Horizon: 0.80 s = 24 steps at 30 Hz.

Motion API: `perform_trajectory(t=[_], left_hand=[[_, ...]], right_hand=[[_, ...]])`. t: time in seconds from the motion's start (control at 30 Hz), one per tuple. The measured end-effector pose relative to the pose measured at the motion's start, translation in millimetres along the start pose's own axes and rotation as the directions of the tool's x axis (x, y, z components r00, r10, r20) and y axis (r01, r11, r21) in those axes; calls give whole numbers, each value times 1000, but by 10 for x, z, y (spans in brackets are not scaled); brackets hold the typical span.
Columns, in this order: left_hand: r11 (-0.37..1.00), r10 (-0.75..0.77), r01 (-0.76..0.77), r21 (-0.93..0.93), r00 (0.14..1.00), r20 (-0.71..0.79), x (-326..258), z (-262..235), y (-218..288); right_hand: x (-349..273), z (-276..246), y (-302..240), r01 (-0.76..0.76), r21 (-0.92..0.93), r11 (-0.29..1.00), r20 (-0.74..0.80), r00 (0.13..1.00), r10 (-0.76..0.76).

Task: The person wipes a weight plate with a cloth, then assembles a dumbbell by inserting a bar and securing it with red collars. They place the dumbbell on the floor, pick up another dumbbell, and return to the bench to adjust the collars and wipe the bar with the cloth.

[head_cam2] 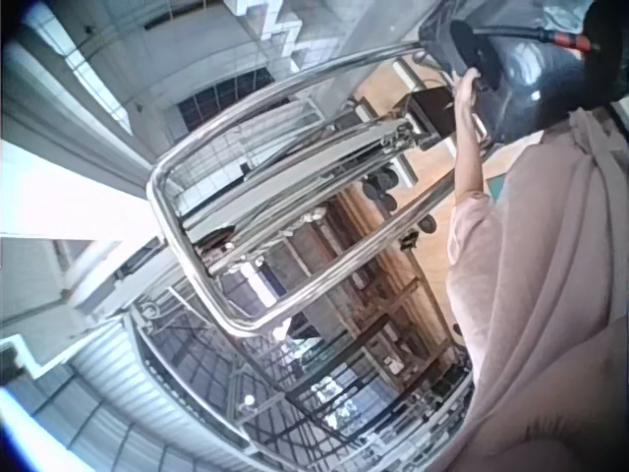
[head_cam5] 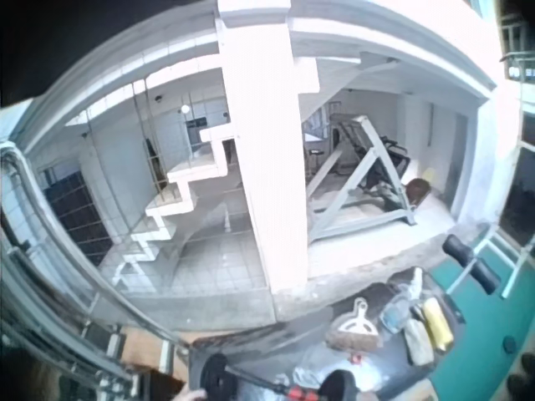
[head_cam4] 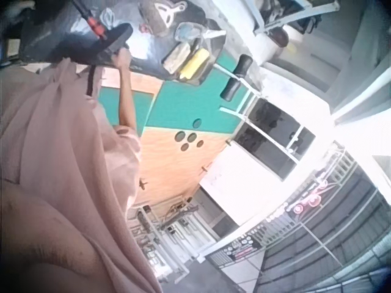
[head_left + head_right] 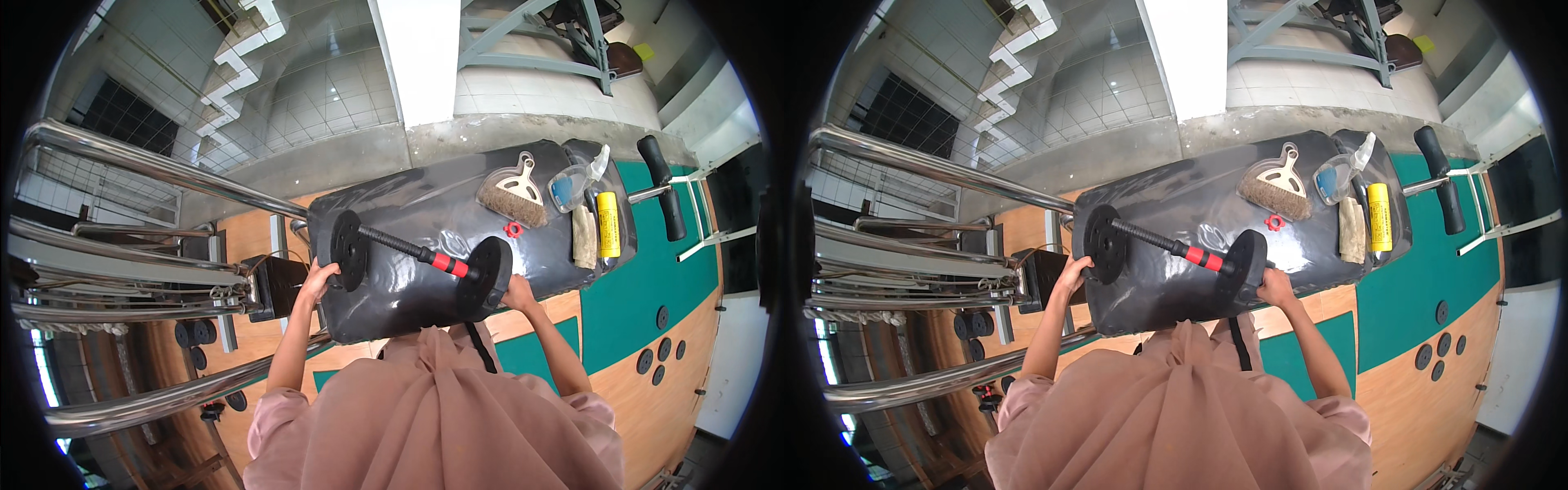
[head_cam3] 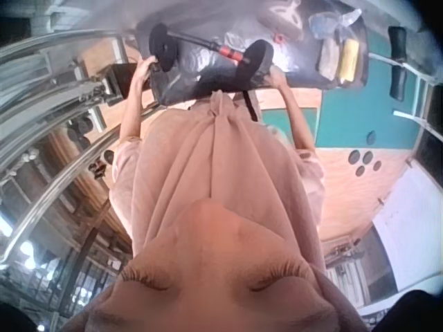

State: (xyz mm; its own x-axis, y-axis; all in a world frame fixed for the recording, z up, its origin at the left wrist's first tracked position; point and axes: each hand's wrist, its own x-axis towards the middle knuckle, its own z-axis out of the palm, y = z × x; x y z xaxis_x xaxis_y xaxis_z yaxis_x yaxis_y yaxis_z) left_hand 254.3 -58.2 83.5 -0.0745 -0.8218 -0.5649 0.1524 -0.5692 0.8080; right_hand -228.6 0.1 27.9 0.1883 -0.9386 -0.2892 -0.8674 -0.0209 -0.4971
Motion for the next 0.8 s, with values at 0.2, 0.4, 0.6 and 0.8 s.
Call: perform_trajectory(t=[0.2, 0.4, 0.6, 0.8], left_hand=[[994, 0, -8, -113, 997, -73, 232, 233, -115], [983, -42, 32, -179, 998, -54, 318, 40, -202], [995, 16, -29, -100, 992, -126, 174, 147, -38], [829, 390, -374, 417, 920, 50, 120, 416, -54]], right_hand=[[13, -243, -231, -29, -91, 995, 66, 997, 35], [4, -390, -468, -29, -125, 992, 121, 992, 44], [23, -354, -542, -10, -141, 990, 70, 997, 20], [30, -360, -653, -69, -122, 990, 74, 994, 79]])
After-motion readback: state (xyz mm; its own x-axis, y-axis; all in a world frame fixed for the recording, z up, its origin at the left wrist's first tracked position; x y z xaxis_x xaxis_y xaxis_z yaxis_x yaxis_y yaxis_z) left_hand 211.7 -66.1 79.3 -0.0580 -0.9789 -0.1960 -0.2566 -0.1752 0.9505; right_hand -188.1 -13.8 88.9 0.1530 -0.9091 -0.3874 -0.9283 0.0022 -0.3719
